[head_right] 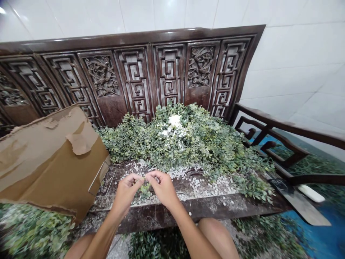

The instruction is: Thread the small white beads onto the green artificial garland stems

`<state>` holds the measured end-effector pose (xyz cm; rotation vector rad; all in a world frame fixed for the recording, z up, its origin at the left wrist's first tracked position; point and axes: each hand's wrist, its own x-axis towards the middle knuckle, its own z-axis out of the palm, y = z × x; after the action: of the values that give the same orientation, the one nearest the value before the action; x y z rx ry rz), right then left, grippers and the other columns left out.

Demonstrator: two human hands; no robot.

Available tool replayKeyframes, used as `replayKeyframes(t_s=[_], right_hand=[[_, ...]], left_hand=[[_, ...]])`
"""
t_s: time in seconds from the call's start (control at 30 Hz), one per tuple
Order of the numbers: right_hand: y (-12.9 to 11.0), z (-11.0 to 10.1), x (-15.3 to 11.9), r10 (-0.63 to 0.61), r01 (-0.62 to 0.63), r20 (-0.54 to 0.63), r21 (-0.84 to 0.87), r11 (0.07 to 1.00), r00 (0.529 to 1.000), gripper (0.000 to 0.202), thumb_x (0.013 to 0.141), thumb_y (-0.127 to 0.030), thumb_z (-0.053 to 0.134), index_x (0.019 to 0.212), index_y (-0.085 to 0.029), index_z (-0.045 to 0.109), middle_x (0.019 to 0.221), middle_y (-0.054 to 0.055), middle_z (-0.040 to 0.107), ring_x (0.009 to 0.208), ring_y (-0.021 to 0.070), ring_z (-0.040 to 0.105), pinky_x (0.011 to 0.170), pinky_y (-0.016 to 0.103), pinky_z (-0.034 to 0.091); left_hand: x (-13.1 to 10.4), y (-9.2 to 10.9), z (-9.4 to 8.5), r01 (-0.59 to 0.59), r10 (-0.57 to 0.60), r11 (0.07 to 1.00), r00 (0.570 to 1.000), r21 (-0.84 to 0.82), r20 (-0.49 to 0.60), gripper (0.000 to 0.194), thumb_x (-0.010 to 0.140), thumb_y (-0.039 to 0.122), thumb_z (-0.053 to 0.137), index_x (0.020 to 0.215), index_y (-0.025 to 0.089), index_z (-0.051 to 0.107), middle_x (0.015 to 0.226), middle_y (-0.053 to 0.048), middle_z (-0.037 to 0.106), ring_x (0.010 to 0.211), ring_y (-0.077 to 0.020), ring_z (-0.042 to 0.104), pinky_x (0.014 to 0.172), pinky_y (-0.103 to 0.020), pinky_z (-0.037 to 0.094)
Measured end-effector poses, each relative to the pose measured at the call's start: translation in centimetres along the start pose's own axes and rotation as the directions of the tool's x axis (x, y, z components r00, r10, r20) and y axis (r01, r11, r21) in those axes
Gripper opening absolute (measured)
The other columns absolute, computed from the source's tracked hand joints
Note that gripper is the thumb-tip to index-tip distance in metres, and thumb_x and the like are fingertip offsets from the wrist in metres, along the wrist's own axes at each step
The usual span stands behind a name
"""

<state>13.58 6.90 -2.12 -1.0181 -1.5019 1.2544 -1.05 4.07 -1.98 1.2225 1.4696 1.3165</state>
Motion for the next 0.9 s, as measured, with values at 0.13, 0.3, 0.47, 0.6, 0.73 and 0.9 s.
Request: replayKeyframes(t_s=[0.13, 0.3, 0.47, 0.6, 0.73, 0.9], right_hand=[[0.03, 0.18, -0.18, 0.019, -0.019, -0.012, 0.016, 1.0, 1.0, 0.022, 0.084, -0.035, 0.06, 0.089, -0.018, 0.074, 0.081, 0.003, 0.071, 0.078, 0.0193, 0.063, 0.073, 0.028, 0.047], [0.32, 0.52, -0.14, 0.026, -0.024, -0.068, 0.018, 1.0, 0.997, 0.025, 0.084, -0.039, 0.061, 0.087, -0.018, 0.074, 0.078, 0.004, 0.071, 0.078, 0.0207, 0.063, 0.072, 0.029, 0.049], [0.33, 0.7, -0.23, 0.01, -0.012, -0.081, -0.02, 1.0, 0.997, 0.024, 0.084, -0.037, 0.06, 0.085, -0.017, 0.073, 0.072, 0.004, 0.068, 0.074, 0.0205, 0.062, 0.069, 0.029, 0.048], [0.27, 0.88, -0.34, 0.004, -0.007, -0.101, -0.029, 1.0, 0.995, 0.025, 0.083, -0.037, 0.06, 0.083, -0.017, 0.073, 0.074, 0.005, 0.069, 0.074, 0.021, 0.062, 0.068, 0.029, 0.048], [0.43, 0.96, -0.25, 0.0, -0.003, -0.108, -0.034, 0.999, 0.994, 0.024, 0.083, -0.038, 0.059, 0.083, -0.017, 0.073, 0.072, 0.005, 0.068, 0.076, 0.0215, 0.062, 0.068, 0.029, 0.048], [0.46, 0.81, -0.28, -0.004, 0.001, -0.069, -0.042, 0.999, 0.998, 0.025, 0.085, -0.037, 0.058, 0.084, -0.017, 0.073, 0.077, 0.005, 0.07, 0.076, 0.0204, 0.062, 0.069, 0.028, 0.048]], left_hand=[[-0.06, 0.08, 0.04, -0.001, 0.001, 1.0, 1.0, -0.011, 0.02, 0.016, 0.075, 0.032, 0.067, 0.072, 0.016, 0.068, 0.065, -0.001, 0.063, 0.064, -0.0149, 0.054, 0.06, -0.022, 0.04], [-0.19, 0.2, 0.36, -0.012, 0.013, 0.998, 0.999, -0.058, 0.029, 0.021, 0.077, 0.036, 0.066, 0.074, 0.016, 0.068, 0.071, -0.003, 0.066, 0.073, -0.0176, 0.059, 0.068, -0.024, 0.044], [-0.23, 0.16, 0.53, -0.018, 0.02, 0.996, 1.0, -0.085, 0.018, 0.019, 0.077, 0.034, 0.066, 0.074, 0.016, 0.068, 0.071, -0.003, 0.066, 0.073, -0.018, 0.059, 0.069, -0.025, 0.045], [-0.17, 0.12, 0.5, -0.017, 0.018, 0.997, 1.0, -0.08, 0.021, 0.019, 0.076, 0.034, 0.066, 0.072, 0.016, 0.068, 0.072, -0.003, 0.067, 0.073, -0.0181, 0.059, 0.069, -0.025, 0.044], [-0.18, 0.17, 0.52, -0.019, 0.021, 0.996, 1.0, -0.084, 0.022, 0.019, 0.076, 0.034, 0.066, 0.072, 0.016, 0.068, 0.071, -0.003, 0.067, 0.072, -0.0177, 0.059, 0.069, -0.025, 0.043], [-0.31, 0.2, 0.58, -0.027, 0.027, 0.996, 1.0, -0.08, 0.005, 0.019, 0.076, 0.033, 0.065, 0.07, 0.016, 0.067, 0.068, -0.002, 0.065, 0.07, -0.0172, 0.058, 0.067, -0.025, 0.043]])
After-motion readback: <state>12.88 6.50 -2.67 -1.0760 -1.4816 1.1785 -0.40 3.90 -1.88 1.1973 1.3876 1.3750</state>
